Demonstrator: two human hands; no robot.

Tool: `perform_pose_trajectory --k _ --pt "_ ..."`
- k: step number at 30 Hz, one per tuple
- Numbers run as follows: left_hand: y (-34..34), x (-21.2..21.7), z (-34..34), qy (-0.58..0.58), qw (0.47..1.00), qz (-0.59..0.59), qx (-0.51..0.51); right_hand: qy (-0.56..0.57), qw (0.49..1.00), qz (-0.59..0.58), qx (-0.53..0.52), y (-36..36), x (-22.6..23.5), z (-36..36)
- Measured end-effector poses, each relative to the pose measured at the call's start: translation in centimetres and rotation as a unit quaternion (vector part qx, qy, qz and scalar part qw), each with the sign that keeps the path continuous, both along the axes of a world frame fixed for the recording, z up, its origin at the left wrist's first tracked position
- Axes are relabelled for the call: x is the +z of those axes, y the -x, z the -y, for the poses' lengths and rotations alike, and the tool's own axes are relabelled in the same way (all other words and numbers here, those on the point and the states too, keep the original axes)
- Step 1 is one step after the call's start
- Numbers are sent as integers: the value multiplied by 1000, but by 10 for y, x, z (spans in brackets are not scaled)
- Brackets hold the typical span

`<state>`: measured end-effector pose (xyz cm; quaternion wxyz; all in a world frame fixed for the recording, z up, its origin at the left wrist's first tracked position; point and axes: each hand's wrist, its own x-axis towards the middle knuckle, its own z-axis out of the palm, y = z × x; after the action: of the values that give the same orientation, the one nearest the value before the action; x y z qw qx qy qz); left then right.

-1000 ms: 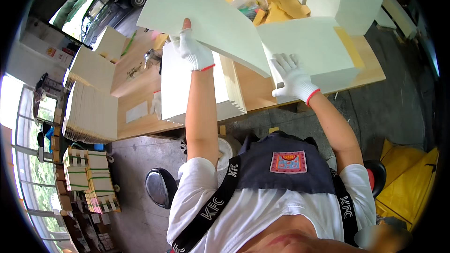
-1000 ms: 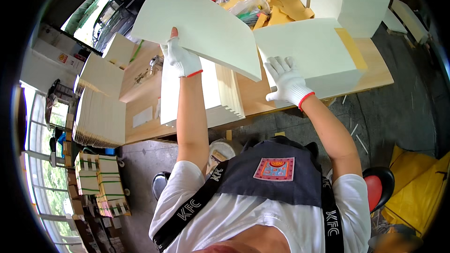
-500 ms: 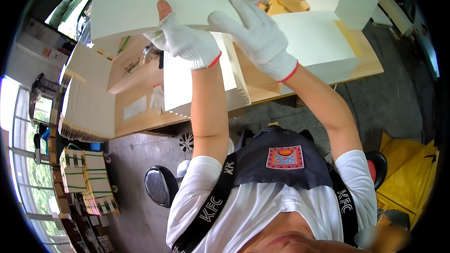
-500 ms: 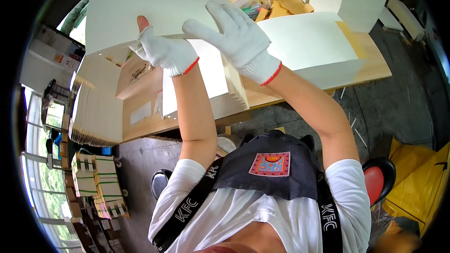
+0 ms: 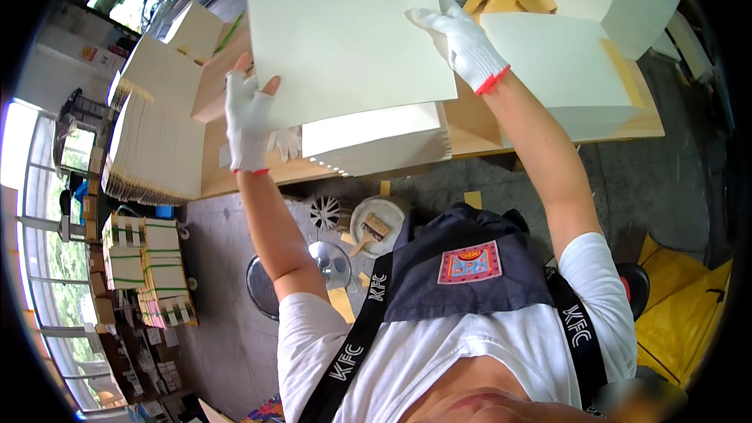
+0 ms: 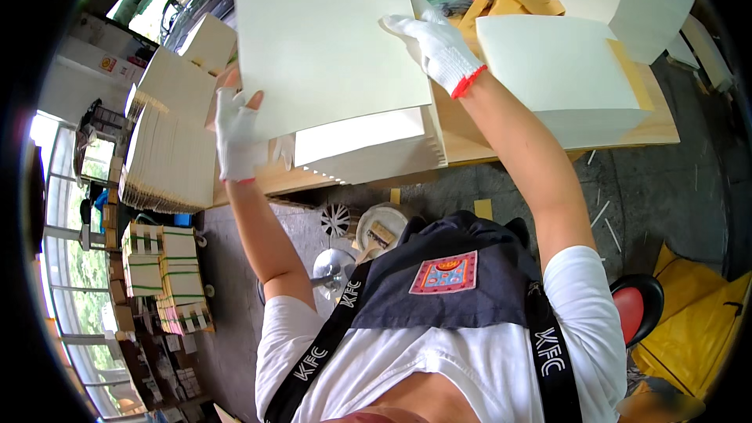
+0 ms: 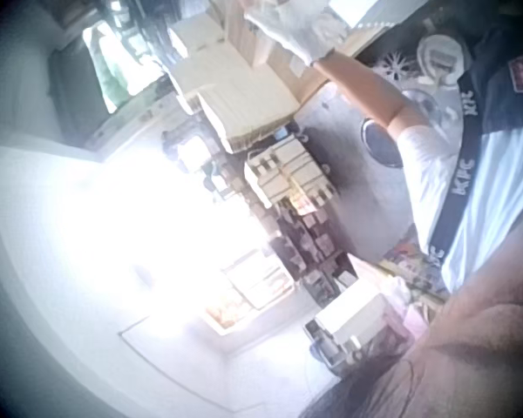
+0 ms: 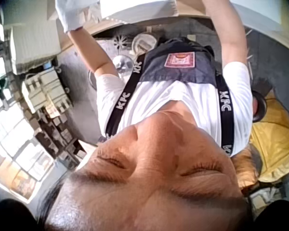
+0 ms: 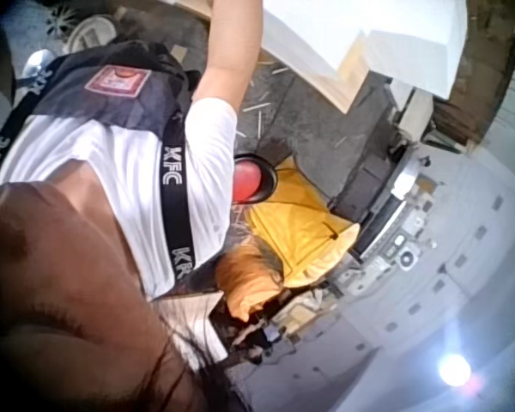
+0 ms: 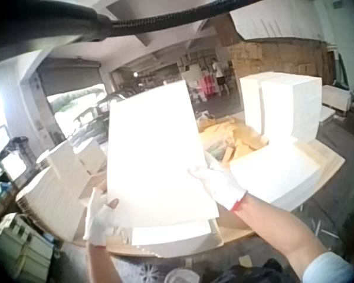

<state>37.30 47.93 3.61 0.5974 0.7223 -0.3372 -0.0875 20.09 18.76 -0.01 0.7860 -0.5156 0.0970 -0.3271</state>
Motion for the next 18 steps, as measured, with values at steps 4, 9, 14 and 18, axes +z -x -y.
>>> perform_pose_trajectory --k 4,9,14,18 --pt "-43 -89 -5 -66 996 -37 47 325 893 -308 -47 -10 -71 21" --pt "15 -78 -17 -437 872 186 114 516 671 -532 -27 17 -37 -3" --pt "30 -68 -53 -424 871 250 14 668 613 -417 67 67 -44 -28" --pt "23 -75 -52 -402 876 266 16 736 605 -303 -39 87 -68 -53"
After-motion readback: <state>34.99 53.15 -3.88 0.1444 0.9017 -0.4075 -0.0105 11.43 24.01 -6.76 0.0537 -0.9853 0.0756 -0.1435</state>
